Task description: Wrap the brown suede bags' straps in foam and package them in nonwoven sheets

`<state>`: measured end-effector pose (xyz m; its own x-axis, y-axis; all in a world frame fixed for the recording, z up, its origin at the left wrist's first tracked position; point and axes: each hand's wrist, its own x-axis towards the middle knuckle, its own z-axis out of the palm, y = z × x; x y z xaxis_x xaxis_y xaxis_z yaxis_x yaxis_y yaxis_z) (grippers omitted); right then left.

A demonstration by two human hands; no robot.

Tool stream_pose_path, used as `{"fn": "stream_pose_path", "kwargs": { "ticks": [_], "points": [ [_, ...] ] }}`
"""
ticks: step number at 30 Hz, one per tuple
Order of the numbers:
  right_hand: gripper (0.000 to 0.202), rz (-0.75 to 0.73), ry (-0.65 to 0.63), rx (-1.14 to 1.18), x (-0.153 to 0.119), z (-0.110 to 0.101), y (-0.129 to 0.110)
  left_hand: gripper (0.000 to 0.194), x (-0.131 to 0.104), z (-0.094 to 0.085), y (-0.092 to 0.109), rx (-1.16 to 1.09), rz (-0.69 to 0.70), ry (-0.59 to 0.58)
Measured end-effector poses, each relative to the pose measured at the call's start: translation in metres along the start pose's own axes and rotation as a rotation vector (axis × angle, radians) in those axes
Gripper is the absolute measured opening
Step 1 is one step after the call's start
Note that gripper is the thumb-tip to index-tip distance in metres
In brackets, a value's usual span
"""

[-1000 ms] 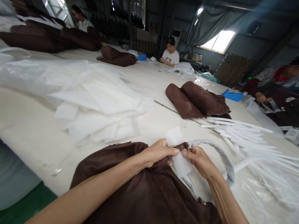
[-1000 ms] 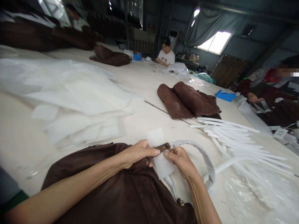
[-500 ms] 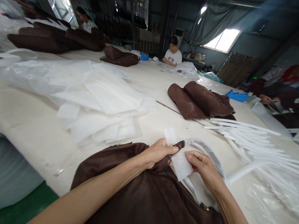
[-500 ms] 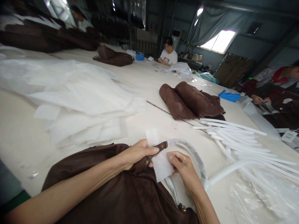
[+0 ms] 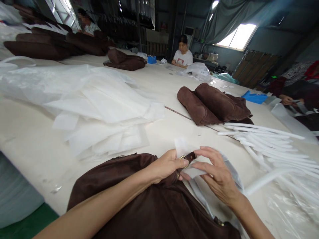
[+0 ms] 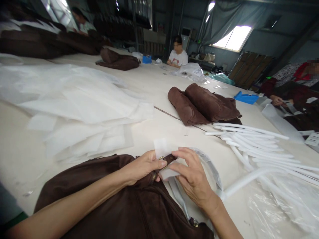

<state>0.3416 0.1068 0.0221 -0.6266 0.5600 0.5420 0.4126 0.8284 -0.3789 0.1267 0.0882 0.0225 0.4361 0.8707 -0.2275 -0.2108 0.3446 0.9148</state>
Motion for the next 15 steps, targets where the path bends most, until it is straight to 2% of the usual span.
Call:
{"fn": "stream_pose_path", "kwargs": {
  "ticks": [3, 7, 10, 15],
  "points": [
    [0.017, 0.163, -0.046, 0.129, 0.024, 0.005, -0.001, 0.042, 0.001, 0.001, -0.003, 0.088, 0.015, -0.026],
    [0.022, 0.497, -0.118, 0.377, 0.039, 0.014, -0.005, 0.039, -0.001, 0.001, 0.0, 0.112, 0.022, -0.012],
    [0.024, 0.638, -0.156, 0.64, 0.04, 0.017, -0.009, 0.036, -0.005, 0.001, 0.005, 0.13, 0.01, -0.032],
    [0.026, 0.698, 0.013, 0.771, 0.038, 0.017, -0.015, 0.033, -0.013, -0.002, 0.011, 0.062, 0.043, -0.018]
  ]
}}
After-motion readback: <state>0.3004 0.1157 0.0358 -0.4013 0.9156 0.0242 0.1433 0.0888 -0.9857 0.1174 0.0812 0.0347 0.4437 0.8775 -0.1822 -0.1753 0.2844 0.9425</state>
